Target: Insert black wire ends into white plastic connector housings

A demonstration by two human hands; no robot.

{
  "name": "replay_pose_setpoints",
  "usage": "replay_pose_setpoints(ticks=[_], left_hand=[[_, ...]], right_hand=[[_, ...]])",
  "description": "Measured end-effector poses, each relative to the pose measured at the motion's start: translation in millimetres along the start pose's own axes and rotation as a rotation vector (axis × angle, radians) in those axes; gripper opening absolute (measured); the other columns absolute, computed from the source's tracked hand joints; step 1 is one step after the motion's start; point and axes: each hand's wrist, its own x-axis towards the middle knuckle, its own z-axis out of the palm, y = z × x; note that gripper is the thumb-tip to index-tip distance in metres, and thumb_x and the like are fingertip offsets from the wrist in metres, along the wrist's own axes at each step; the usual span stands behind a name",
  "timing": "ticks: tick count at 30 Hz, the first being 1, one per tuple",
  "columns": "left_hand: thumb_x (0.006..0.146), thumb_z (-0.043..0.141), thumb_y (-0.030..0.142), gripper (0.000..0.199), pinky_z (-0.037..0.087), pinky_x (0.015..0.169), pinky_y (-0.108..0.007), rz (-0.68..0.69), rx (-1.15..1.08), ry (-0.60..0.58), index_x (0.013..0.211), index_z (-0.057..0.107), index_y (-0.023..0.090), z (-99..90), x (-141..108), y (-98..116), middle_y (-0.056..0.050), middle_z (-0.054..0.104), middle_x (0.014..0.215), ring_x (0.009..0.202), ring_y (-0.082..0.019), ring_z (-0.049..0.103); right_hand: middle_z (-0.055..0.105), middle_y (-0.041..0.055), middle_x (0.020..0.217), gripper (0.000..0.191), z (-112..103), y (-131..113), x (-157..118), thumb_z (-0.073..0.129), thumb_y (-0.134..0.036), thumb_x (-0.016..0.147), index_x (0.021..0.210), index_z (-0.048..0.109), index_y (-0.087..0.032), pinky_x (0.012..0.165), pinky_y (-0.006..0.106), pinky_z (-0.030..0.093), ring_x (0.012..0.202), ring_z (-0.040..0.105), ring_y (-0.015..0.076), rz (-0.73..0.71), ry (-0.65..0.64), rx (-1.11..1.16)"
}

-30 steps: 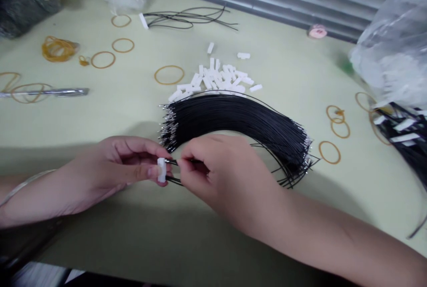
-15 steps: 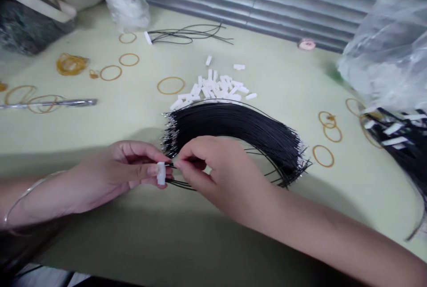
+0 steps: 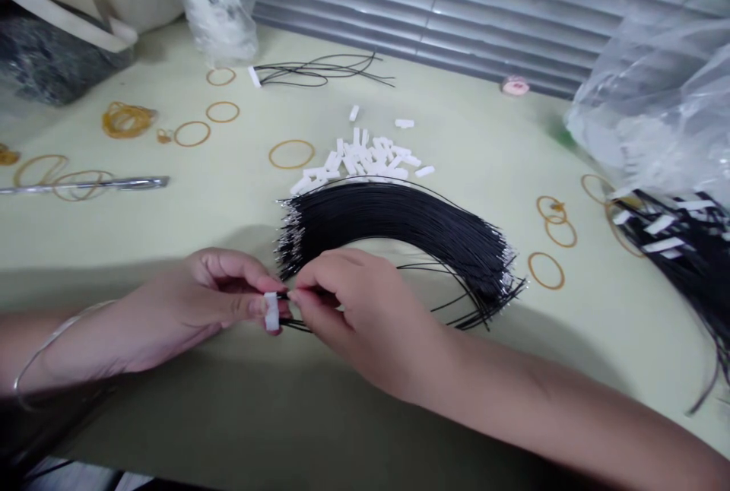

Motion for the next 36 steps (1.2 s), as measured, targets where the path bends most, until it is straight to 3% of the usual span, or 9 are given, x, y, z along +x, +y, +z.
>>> replay_pose_setpoints(ticks=[3,11,22,26,31,36], left_hand=[[0.071,0.071,0.016,0.008,0.050,0.070,-0.012,0.000,0.007,-0.018,0.078,0.070,0.021,-0.6,-1,-1,0.003,0.071,0.073,0.070,-0.006,0.065],[0.071,0.071,0.015,0.008,0.050,0.071,-0.015,0.003,0.005,-0.027,0.076,0.071,0.021,-1.4,0,-2,0.002,0.071,0.072,0.070,-0.007,0.065],[0.070,0.072,0.015,0.007,0.050,0.068,-0.015,-0.006,-0.014,-0.017,0.074,0.069,0.018,-2.2,1,-2,0.000,0.071,0.068,0.067,-0.008,0.065],[0.072,0.069,0.014,0.006,0.051,0.068,-0.016,0.027,-0.113,-0.039,0.078,0.069,0.016,0.3,4,0,-0.001,0.070,0.070,0.067,-0.008,0.065],[0.077,0.064,0.012,0.008,0.054,0.071,-0.023,0.041,-0.208,-0.082,0.084,0.067,0.012,2.7,5,4,-0.004,0.069,0.072,0.069,-0.010,0.064],[0.077,0.063,0.011,0.009,0.053,0.071,-0.020,0.037,-0.205,-0.105,0.085,0.067,0.013,1.1,5,3,-0.003,0.068,0.074,0.071,-0.009,0.064]], right_hand=[[0.053,-0.0035,0.068,0.011,2,0,-1,0.048,-0.016,0.086,0.077,0.054,-0.016,0.059,0.019,0.033,0.065,0.045,0.0058,-0.043,0.006,0.032],[0.052,-0.0039,0.067,0.012,6,0,0,0.048,-0.014,0.085,0.075,0.055,-0.015,0.057,0.018,0.033,0.063,0.044,0.0050,0.012,-0.010,0.132],[0.054,-0.0037,0.065,0.013,13,2,1,0.050,-0.014,0.084,0.073,0.056,-0.015,0.056,0.017,0.034,0.061,0.046,0.0050,-0.046,0.058,0.096],[0.056,-0.0028,0.070,0.011,5,3,2,0.049,-0.020,0.087,0.079,0.056,-0.017,0.058,0.020,0.036,0.065,0.048,0.0073,-0.015,0.027,-0.041],[0.057,0.0045,0.088,0.006,-8,6,0,0.057,-0.016,0.081,0.087,0.055,-0.015,0.074,0.030,0.039,0.084,0.049,0.0142,-0.285,0.248,-0.386],[0.056,0.0036,0.079,0.009,-9,8,1,0.052,-0.014,0.084,0.078,0.058,-0.016,0.067,0.029,0.036,0.073,0.047,0.0132,-0.332,0.180,-0.463]])
